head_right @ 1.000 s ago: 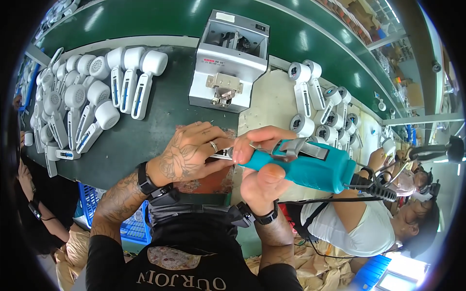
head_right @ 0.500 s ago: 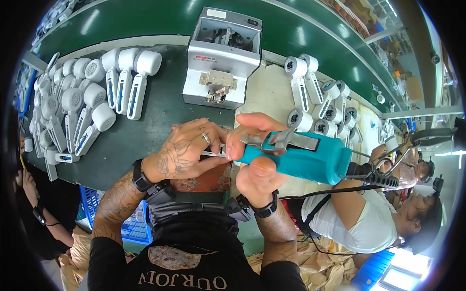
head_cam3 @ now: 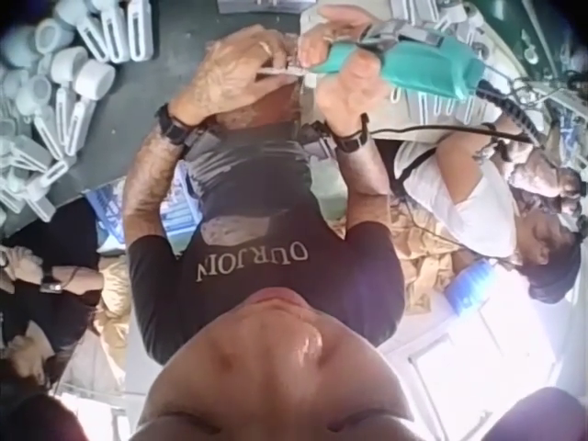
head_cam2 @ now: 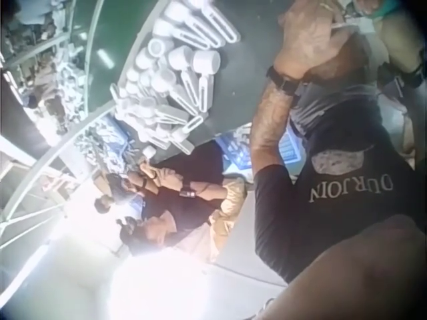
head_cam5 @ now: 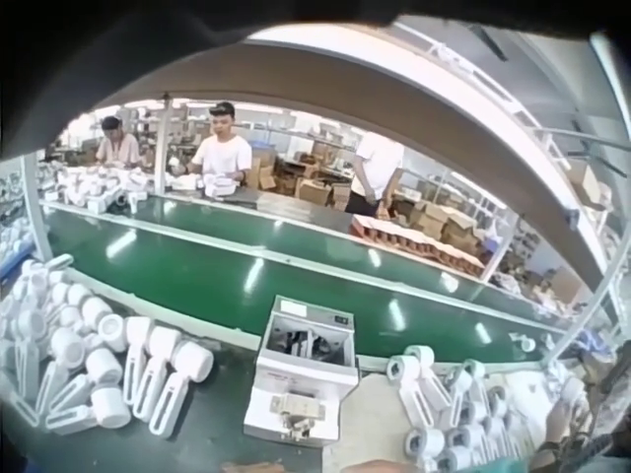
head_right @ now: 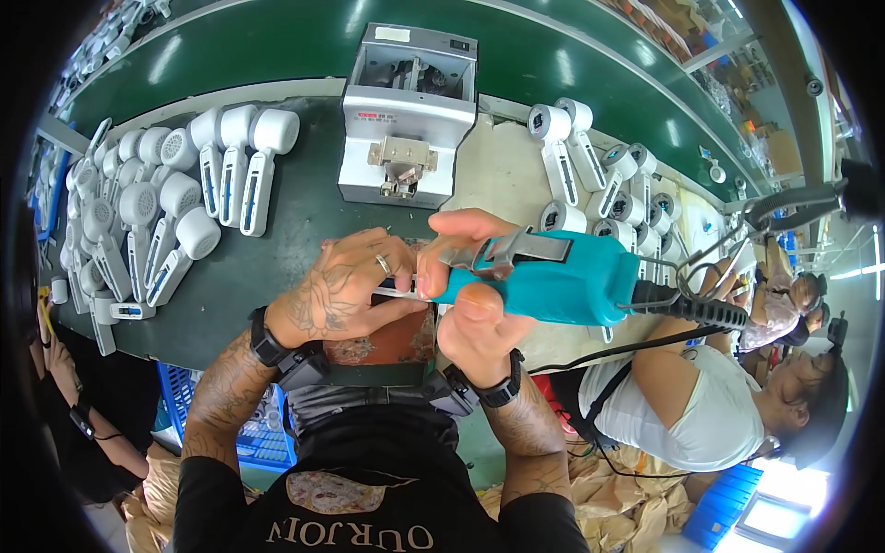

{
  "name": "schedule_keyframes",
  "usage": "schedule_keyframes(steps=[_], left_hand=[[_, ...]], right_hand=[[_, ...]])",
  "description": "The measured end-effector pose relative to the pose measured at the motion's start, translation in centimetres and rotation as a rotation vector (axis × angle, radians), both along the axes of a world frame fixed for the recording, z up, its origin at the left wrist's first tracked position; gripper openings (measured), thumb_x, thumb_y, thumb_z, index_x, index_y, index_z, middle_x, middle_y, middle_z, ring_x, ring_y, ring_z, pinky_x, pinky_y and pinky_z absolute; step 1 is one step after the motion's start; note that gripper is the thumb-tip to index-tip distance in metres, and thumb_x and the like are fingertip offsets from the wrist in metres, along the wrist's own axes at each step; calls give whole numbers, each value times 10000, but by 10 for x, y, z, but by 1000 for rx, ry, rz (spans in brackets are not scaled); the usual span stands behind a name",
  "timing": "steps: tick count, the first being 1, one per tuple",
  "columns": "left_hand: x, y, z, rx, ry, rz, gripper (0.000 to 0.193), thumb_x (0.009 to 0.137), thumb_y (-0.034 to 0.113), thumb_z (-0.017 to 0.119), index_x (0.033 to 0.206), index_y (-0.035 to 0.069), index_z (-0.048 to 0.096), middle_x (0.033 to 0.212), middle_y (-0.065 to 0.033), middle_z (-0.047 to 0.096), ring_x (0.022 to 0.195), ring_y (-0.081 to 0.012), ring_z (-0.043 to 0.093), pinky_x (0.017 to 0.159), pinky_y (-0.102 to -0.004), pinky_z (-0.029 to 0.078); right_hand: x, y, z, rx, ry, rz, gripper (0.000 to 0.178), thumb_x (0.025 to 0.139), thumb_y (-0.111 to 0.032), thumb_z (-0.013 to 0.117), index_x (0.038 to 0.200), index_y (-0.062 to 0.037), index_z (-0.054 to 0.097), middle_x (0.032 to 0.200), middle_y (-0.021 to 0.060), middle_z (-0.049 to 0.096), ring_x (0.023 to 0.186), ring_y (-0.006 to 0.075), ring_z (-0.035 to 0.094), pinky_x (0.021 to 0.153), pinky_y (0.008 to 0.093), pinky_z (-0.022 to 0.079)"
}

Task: The person picks up a fan, places it on a block, and uses a power tool on the handle before fitting a cover onto the fan by hand. They repeat this process for several fans, occasionally moving other fans on the table.

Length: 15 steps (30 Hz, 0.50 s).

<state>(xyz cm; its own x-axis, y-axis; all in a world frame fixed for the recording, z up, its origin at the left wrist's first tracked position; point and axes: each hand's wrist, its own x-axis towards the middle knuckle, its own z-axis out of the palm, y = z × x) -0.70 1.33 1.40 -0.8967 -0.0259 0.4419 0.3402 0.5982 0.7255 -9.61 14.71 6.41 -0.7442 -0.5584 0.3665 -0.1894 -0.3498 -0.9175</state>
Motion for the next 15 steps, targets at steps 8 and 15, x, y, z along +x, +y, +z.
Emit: schedule_keyframes(steps=[8,15], left_hand=[[0,5,1,-79,-35,113,308,769,191,797,1025,70,678,953,-58,652,922,-267,616,740,-411,479],[-1,-7,-6,-29,-234,102,307,769,231,786,1018,77,693,952,-63,641,933,-263,591,781,-416,478]], right_hand=[[0,1,1,8,33,-3,807,870,-729,526,1100,44,497,632,50,495,546,160,497,519,312,432],[-13,-11,24,-148,13,24,707,902,-746,435,1027,-54,504,643,42,477,516,158,421,503,302,370]])
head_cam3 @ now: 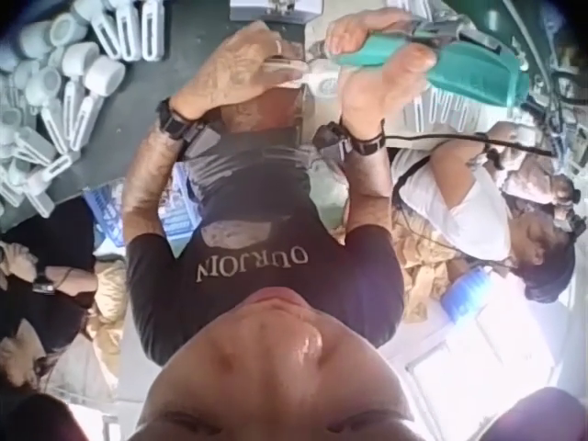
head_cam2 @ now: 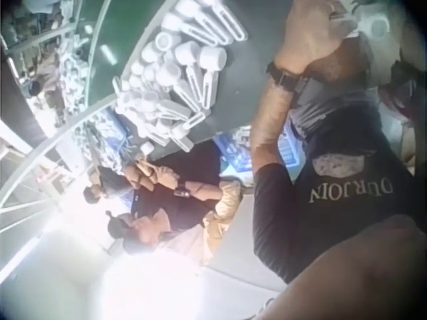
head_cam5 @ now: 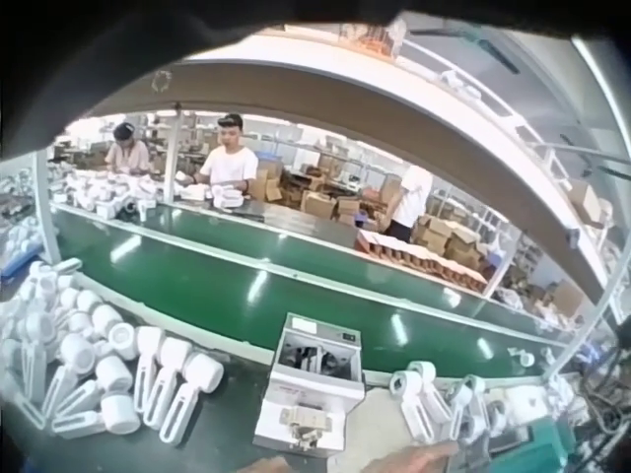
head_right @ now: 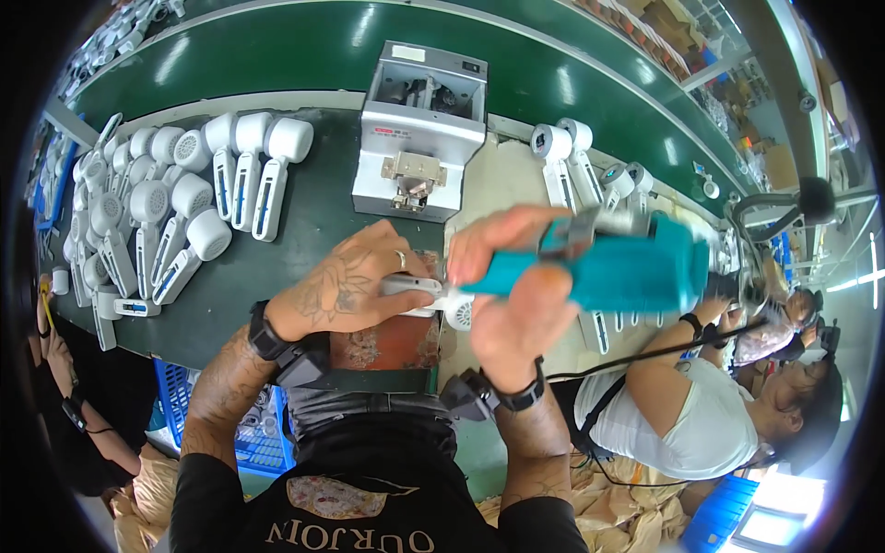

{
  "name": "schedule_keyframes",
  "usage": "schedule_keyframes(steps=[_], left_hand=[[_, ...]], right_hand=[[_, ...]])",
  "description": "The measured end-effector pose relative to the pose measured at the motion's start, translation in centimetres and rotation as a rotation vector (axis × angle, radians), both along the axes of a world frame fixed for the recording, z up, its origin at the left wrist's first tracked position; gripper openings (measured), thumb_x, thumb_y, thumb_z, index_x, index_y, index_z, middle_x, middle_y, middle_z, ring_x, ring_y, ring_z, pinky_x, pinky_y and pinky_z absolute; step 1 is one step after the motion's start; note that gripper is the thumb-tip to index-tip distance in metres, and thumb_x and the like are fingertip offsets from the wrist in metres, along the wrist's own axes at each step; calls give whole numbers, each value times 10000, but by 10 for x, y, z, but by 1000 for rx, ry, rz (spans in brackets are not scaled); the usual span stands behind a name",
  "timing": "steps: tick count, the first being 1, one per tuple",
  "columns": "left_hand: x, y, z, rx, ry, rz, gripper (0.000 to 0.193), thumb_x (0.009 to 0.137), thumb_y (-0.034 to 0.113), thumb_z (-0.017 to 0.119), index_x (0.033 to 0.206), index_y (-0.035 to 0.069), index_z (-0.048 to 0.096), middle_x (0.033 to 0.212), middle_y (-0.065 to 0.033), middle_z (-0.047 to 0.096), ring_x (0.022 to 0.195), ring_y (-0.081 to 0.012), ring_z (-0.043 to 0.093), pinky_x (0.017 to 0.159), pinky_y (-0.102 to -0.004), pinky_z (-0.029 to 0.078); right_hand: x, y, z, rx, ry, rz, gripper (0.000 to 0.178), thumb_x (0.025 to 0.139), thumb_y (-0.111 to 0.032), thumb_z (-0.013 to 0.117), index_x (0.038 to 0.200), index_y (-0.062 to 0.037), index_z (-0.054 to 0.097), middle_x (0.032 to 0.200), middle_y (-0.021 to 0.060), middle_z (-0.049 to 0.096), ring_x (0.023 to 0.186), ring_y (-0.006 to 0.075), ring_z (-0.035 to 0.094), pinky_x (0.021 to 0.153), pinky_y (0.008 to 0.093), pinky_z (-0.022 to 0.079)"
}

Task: The person picks up a fan, places it on a block, and uses a power tool on the handle before fitting a cover onto the fan by hand. They repeat this process for several fans, occasionally moving other fans on the table.

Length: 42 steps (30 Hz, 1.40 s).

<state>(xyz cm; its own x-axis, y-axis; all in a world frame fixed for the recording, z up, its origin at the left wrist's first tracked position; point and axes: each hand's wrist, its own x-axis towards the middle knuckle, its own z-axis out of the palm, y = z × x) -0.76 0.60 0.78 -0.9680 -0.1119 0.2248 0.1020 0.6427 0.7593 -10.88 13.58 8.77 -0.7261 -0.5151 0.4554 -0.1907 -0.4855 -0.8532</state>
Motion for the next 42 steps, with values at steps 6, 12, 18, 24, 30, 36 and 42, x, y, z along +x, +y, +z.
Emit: schedule_keyframes(steps=[6,12,18,24,30,36,42], left_hand=[[10,-1,-2,-162,211,30,335,791,266,770,1072,100,694,997,-49,626,916,-256,576,820,-417,477],[9,-2,-8,-158,202,40,422,759,255,770,1142,115,659,1056,-42,616,966,-247,569,876,-414,465],[7,-2,-9,-191,224,45,417,758,266,774,1122,99,658,1046,-52,611,961,-260,566,855,-406,465],[5,1,-8,-165,208,63,367,780,314,782,1057,99,672,1021,-58,618,923,-271,573,836,-405,466],[2,-2,-6,-132,220,59,356,762,280,800,1038,98,669,1009,-51,630,907,-264,574,804,-391,465],[4,-6,-1,-141,202,66,352,753,271,804,1031,102,669,994,-51,638,879,-265,579,791,-389,462],[8,4,-5,-192,245,35,329,802,301,728,1030,81,639,1017,-94,559,957,-291,546,832,-405,445]], right_hand=[[-26,-52,-5,102,89,-80,501,1008,-494,507,1025,6,524,678,68,534,627,183,532,582,312,437],[-41,-78,-21,143,177,-16,401,1022,-394,520,995,6,537,694,64,558,612,166,553,575,297,458],[-36,-73,-24,204,181,12,395,1018,-395,533,1002,0,546,689,65,560,607,157,552,554,296,452],[-17,-15,-15,198,48,-8,652,937,-588,578,1047,52,530,671,74,537,568,163,518,553,311,440],[-17,-4,-26,237,51,-49,720,902,-631,597,1050,68,503,659,82,522,569,173,516,551,317,441],[-18,-2,-37,187,6,21,631,941,-557,587,1067,55,498,747,118,552,615,197,530,586,330,447],[-21,19,-56,-117,-826,93,391,933,-369,668,1026,-23,512,731,59,482,670,201,469,631,350,408]])
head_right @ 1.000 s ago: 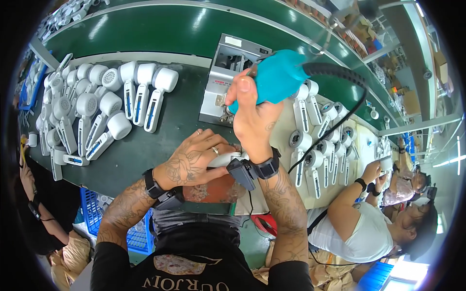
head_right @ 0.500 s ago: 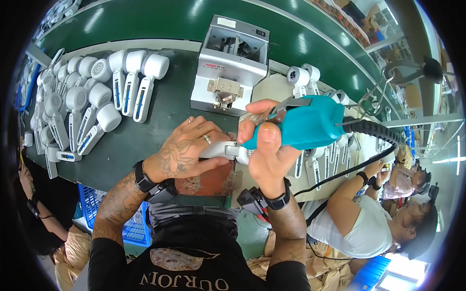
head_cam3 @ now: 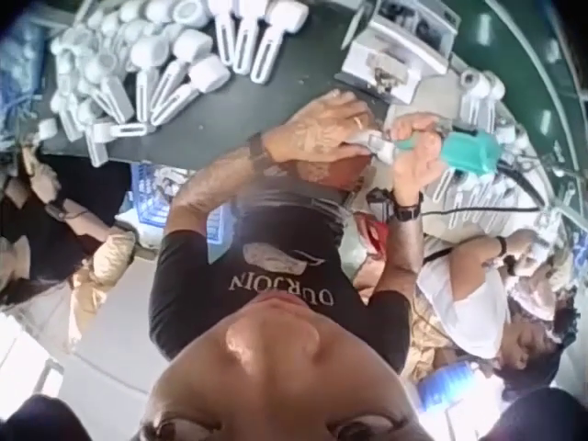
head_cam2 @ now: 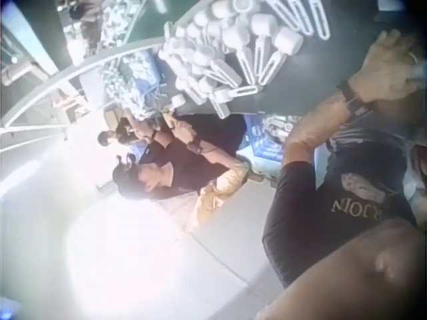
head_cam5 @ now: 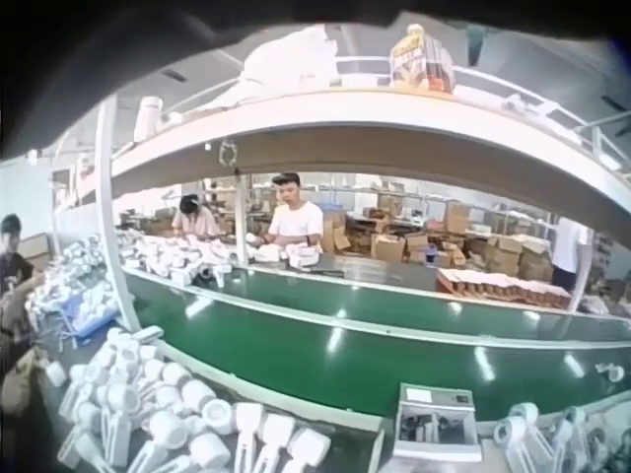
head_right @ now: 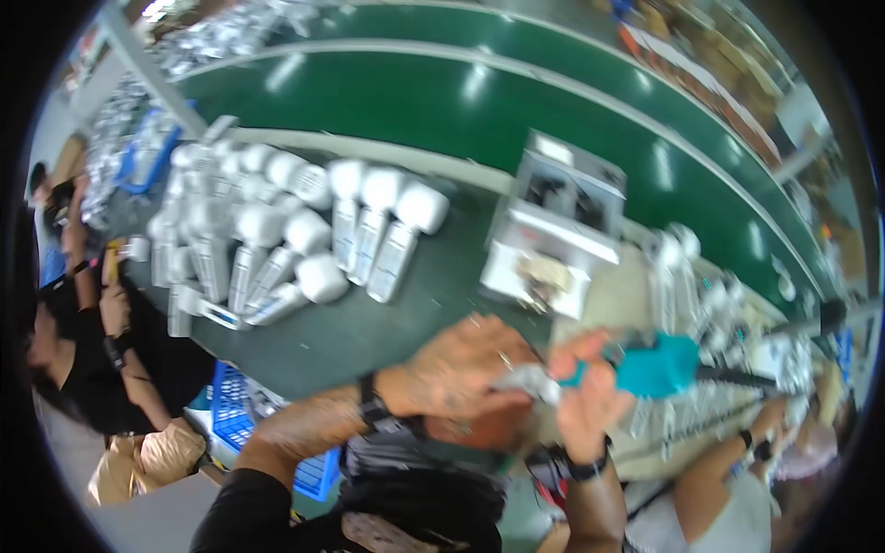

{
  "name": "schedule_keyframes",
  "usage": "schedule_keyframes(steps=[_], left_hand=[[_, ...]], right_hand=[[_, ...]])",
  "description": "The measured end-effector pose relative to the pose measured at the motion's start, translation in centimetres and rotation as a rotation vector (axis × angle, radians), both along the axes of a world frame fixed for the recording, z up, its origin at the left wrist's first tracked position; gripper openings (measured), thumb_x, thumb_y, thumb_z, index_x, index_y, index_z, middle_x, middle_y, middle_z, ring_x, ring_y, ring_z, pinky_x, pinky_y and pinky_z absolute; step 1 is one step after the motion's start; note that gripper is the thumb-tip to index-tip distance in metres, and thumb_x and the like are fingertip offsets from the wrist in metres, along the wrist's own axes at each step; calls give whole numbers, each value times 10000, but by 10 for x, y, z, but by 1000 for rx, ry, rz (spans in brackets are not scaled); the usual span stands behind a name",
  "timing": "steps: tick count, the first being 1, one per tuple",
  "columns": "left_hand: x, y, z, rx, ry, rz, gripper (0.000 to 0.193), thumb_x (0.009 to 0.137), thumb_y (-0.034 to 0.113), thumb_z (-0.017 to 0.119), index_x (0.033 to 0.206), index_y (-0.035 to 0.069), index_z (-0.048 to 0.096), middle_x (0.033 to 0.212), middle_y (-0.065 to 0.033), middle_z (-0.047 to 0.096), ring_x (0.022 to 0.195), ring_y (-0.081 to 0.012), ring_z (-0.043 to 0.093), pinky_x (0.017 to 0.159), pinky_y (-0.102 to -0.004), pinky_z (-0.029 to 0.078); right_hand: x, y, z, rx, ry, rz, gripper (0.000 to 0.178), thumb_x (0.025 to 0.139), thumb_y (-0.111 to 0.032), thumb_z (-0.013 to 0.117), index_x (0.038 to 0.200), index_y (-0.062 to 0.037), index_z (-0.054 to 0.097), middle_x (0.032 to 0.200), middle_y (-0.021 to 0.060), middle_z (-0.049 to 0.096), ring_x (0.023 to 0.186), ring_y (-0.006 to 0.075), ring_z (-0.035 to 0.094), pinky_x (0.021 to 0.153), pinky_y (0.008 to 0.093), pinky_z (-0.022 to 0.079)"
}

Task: The person picks up a fan, places it on a block, and uses a power tool on the handle before fitting a cover onto the fan by hand. They repeat this process for several fans, occasionally moving other fans on the table.

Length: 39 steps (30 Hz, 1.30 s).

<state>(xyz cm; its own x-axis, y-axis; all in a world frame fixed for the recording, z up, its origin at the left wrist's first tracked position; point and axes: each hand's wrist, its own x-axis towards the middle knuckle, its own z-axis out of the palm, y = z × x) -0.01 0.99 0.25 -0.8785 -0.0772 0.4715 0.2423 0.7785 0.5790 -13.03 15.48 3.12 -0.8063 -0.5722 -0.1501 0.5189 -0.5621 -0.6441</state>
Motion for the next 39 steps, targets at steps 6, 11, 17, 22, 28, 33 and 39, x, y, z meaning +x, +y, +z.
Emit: schedule_keyframes(steps=[6,11,17,22,28,33,39], left_hand=[[-2,4,-14,8,8,2,339,851,348,685,1049,77,642,1017,-114,536,975,-313,517,834,-443,436],[6,-10,-4,-26,108,82,329,807,306,746,1058,111,663,975,-61,592,883,-273,561,809,-384,438],[2,-10,-3,31,20,29,333,829,288,707,1092,92,655,997,-72,592,901,-270,549,825,-387,446],[2,-7,-3,25,-35,8,326,828,236,681,1117,88,650,1033,-77,595,939,-270,546,844,-393,449],[2,-10,-6,2,-53,27,325,830,230,673,1121,85,652,1040,-83,596,944,-279,546,845,-403,454],[-3,-8,-2,12,-25,19,317,831,233,676,1112,87,657,1024,-86,600,919,-289,554,831,-418,463],[0,-9,5,35,-29,12,311,846,235,649,1109,68,647,981,-98,574,936,-286,535,836,-398,445]], right_hand=[[4,-6,11,131,660,160,376,924,-360,674,1023,-31,521,773,50,498,676,183,481,620,335,412],[8,-30,19,382,718,33,428,1000,-411,564,1051,13,528,723,62,525,615,180,510,590,305,435],[-13,-85,46,263,977,-99,406,1026,-387,527,1024,19,526,718,69,550,655,169,555,621,307,465],[-14,-96,29,296,1002,-78,365,1036,-360,509,1006,3,527,712,66,553,652,165,562,628,298,467],[-4,-87,24,346,924,-1,399,1027,-385,522,1025,14,533,707,69,554,645,166,557,616,316,466],[-15,-89,52,216,1035,-96,426,1024,-395,525,1071,28,550,700,65,559,639,169,563,591,301,464],[-24,-100,30,161,1152,-84,329,1040,-318,504,1000,8,517,705,71,559,635,174,563,591,307,471]])
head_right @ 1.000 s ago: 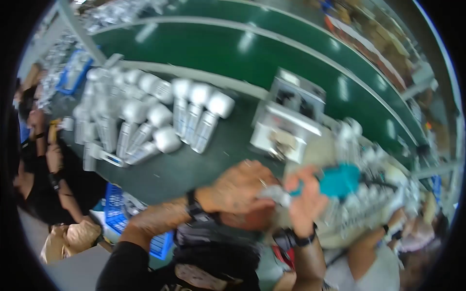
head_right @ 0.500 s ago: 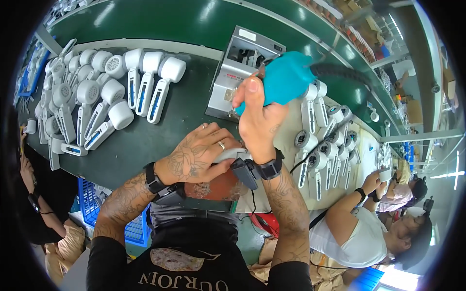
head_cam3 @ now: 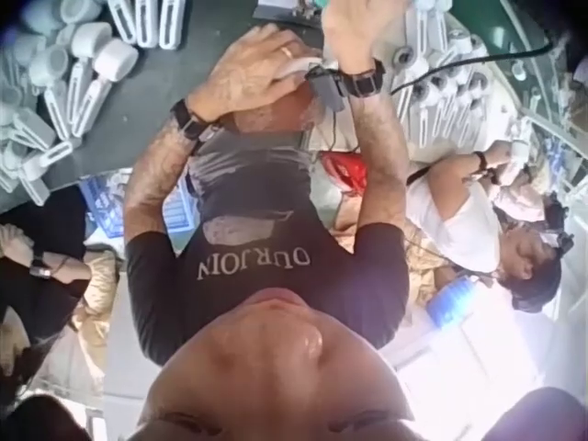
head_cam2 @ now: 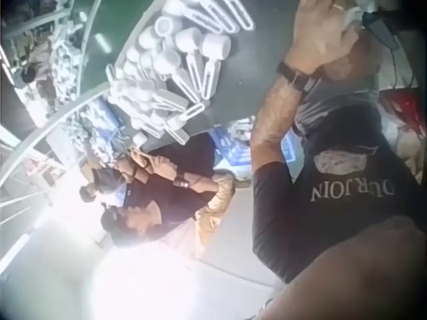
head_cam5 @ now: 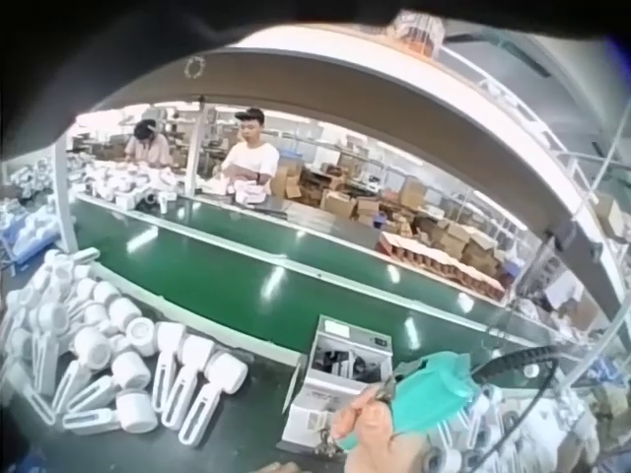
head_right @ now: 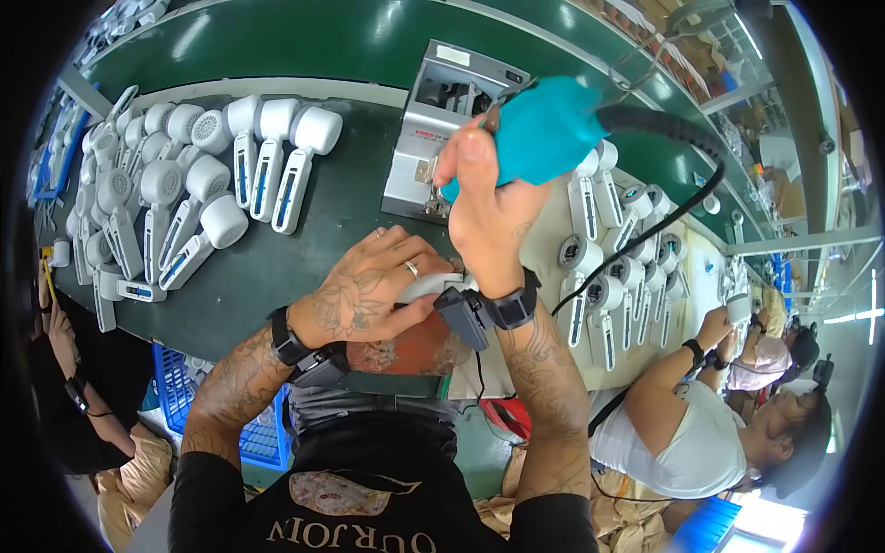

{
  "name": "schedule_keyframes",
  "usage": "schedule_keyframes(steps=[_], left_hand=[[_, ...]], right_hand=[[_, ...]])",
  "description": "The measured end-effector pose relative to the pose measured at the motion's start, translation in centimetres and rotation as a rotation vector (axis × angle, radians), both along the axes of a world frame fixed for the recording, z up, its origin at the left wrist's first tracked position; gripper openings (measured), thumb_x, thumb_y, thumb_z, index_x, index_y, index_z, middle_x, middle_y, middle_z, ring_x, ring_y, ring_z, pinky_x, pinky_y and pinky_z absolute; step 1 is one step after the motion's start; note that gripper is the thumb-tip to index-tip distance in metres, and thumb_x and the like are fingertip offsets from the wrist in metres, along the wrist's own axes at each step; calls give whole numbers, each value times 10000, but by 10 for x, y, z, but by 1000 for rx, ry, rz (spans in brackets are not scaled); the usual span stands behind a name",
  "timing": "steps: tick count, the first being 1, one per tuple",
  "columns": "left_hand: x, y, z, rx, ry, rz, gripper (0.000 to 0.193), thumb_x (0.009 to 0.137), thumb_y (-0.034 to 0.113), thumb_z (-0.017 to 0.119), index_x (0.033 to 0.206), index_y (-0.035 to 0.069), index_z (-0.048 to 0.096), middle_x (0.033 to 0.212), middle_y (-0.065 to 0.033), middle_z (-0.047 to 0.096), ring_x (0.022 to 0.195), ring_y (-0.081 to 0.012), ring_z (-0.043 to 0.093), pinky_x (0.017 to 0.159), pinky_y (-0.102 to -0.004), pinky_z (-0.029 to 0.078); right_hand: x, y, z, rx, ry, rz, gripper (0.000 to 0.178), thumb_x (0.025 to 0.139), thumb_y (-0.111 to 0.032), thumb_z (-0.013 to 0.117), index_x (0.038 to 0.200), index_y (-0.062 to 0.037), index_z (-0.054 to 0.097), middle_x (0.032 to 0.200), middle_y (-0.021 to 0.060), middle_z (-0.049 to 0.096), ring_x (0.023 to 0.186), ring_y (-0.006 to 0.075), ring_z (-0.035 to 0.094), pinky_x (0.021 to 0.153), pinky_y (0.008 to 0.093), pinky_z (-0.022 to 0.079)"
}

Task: The person picks up a fan, places it on a block, and uses a power tool on the handle before fitting a cover onto the fan by hand. They repeat this process for several fans, occasionally moving other fans on the table.

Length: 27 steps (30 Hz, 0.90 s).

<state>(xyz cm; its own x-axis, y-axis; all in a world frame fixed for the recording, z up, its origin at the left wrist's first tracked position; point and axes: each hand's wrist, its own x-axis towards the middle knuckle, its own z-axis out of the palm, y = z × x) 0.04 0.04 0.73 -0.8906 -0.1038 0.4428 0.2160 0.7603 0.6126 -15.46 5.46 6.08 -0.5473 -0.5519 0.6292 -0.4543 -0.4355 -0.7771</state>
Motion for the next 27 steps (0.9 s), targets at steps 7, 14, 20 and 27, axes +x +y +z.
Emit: schedule_keyframes(steps=[7,14,20,27], left_hand=[[7,0,-8,-33,-13,-15,390,840,272,657,1162,56,616,1042,-107,572,962,-296,540,863,-408,441],[-1,0,1,-10,-45,-4,349,838,216,685,1161,102,625,1019,-91,566,961,-289,538,861,-400,431],[-5,0,-1,34,-87,-23,328,842,203,691,1149,101,636,1033,-68,574,972,-272,537,862,-394,427],[5,5,-4,19,-83,-21,337,845,205,689,1159,95,634,1054,-71,575,984,-286,537,874,-407,427]], right_hand=[[31,42,1,138,-270,39,443,995,-426,574,1077,4,507,721,91,556,645,182,536,583,317,447],[47,88,21,171,-299,-135,710,873,-707,559,1049,-22,492,625,37,467,547,160,463,510,307,381],[42,101,6,249,-333,-57,720,881,-698,558,1066,-9,471,645,50,469,569,171,478,568,326,417],[50,103,-1,214,-374,-6,683,890,-663,583,1047,-6,480,644,56,475,569,171,481,561,328,419]])
